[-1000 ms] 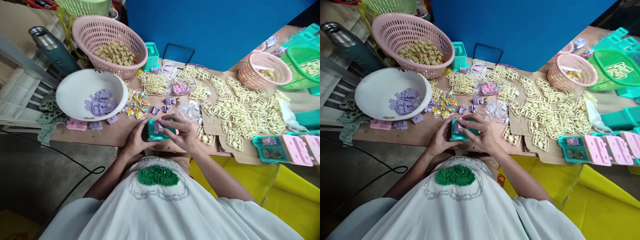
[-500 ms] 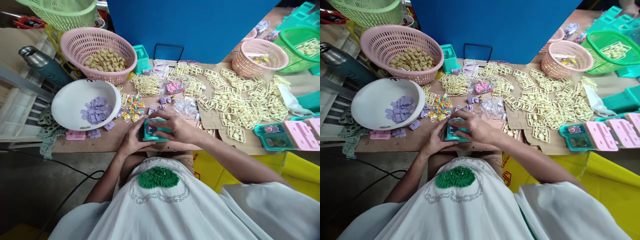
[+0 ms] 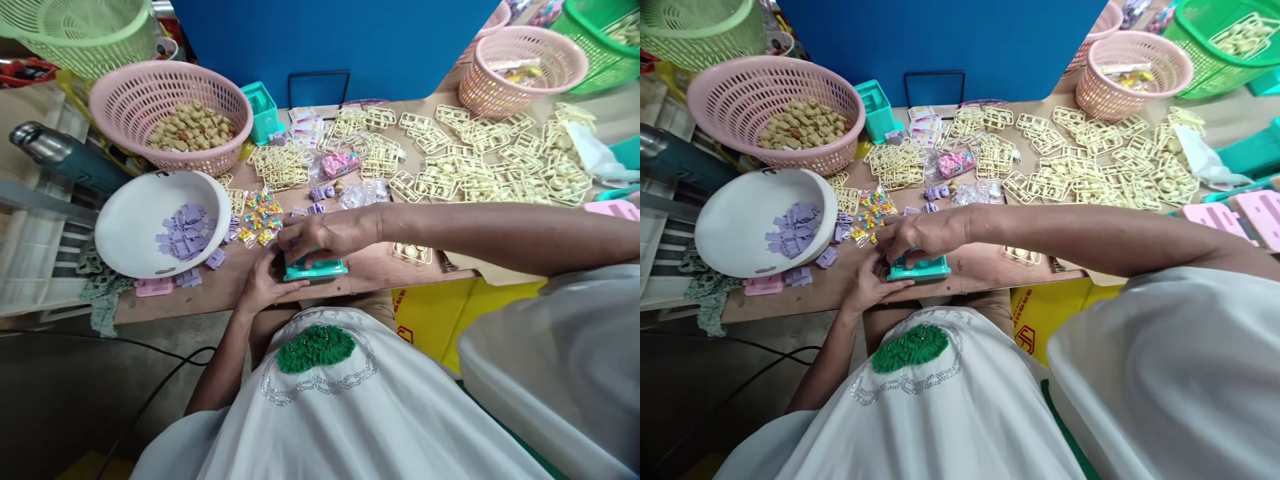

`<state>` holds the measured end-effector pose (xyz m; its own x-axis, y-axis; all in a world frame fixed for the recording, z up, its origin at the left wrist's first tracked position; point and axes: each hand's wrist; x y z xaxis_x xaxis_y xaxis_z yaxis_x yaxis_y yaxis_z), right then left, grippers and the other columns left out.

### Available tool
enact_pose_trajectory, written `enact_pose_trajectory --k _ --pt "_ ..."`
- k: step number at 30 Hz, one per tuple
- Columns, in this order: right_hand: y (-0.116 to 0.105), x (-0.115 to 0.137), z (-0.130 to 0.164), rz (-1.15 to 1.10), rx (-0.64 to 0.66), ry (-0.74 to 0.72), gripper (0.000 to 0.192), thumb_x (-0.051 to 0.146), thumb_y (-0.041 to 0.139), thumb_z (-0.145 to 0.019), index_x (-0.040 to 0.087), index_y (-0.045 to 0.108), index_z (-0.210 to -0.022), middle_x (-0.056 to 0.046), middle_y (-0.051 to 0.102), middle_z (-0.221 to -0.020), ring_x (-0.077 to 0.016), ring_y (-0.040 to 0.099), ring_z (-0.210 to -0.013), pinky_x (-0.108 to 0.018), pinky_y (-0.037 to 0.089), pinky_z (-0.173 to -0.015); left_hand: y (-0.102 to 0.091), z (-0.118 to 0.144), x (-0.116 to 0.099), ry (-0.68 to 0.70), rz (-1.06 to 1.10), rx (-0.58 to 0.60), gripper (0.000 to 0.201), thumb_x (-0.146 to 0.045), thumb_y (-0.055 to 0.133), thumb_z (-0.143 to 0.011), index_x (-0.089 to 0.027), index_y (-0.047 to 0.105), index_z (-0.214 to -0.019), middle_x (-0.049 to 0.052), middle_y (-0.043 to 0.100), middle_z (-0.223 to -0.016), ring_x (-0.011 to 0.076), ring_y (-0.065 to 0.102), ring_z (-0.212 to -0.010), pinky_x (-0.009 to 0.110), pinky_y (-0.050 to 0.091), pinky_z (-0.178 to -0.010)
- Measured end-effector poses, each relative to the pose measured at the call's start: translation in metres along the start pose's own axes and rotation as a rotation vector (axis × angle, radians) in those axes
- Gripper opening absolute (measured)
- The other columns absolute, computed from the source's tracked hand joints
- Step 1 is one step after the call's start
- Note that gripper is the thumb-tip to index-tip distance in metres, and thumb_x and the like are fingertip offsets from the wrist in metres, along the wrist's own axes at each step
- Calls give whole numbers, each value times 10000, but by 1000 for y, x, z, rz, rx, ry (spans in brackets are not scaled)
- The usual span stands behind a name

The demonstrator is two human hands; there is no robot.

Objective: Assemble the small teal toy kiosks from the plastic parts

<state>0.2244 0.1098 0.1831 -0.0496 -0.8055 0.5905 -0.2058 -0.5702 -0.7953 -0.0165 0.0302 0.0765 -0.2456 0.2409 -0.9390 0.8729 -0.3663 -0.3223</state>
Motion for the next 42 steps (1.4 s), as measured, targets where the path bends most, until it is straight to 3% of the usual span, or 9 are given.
enact_pose_trajectory --k 5,11,19,22,27,30,35,39,42 --pt "2 -5 -2 56 8 -42 169 185 646 -1036 211 798 -1106 -112 735 -1178 -248 614 -1113 -419 492 -1038 2 0 3 21 7 -10 794 -596 944 -734 -190 638 -1345 140 709 -1317 333 699 -1273 518 580 -1141" --pt "-6 5 -3 -70 -224 -54 76 261 764 -990 307 793 -936 -7 790 -1046 -183 677 -938 -390 537 -1007 3 -1 6 10 26 4 774 -583 957 -718 -218 649 -1327 124 711 -1305 349 684 -1314 522 593 -1140" --pt "-21 9 -5 130 80 -72 277 49 635 -989 229 786 -1136 -96 750 -1296 -249 650 -1202 -415 509 -1089 3 0 7 -6 7 -16 807 -565 982 -684 -187 647 -1313 144 717 -1286 346 693 -1286 536 585 -1140" --pt "-21 8 -10 109 131 -63 295 48 631 -976 251 784 -1126 -68 738 -1310 -247 628 -1247 -420 473 -1133 2 -1 3 7 -38 -28 772 -590 972 -689 -186 660 -1268 133 724 -1261 340 700 -1262 536 589 -1131" --pt "-21 4 -19 49 164 -76 202 108 680 -962 276 785 -999 -26 767 -1133 -232 668 -1133 -431 486 -1097 2 -1 4 -5 -93 -44 789 -621 997 -621 -197 697 -1215 114 751 -1203 362 682 -1289 578 550 -1179" --pt "-22 7 -22 127 189 -136 239 62 633 -972 252 778 -967 -32 768 -1192 -229 671 -1156 -433 493 -1107 3 0 6 -14 -82 -62 751 -627 988 -632 -200 707 -1182 117 763 -1190 375 670 -1316 605 526 -1201" --pt "-20 13 -22 288 241 -95 325 75 485 -1058 212 778 -1019 -91 751 -1196 -257 649 -1206 -462 495 -1122 3 -1 5 14 -59 -45 683 -604 971 -678 -203 710 -1164 116 767 -1227 355 699 -1276 582 563 -1160" --pt "-7 6 -11 227 144 -74 356 109 447 -1089 214 771 -1195 -109 747 -1234 -244 641 -1225 -432 491 -1137 3 -3 5 85 -86 -72 809 -592 996 -647 -217 678 -1289 134 746 -1319 352 699 -1300 562 559 -1171" --pt "12 1 7 118 -35 -6 330 160 556 -1070 250 749 -1322 -105 739 -1326 -243 635 -1283 -432 486 -1170 2 -4 4 108 -102 -51 921 -578 990 -670 -233 622 -1440 161 682 -1465 370 623 -1435 568 487 -1251"
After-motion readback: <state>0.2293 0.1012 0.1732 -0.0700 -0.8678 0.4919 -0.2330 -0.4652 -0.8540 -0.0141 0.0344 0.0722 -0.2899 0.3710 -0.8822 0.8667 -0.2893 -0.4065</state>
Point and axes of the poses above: each hand's wrist, its own z-axis away from the middle knuckle, its own y-axis out of the palm, x = y × z
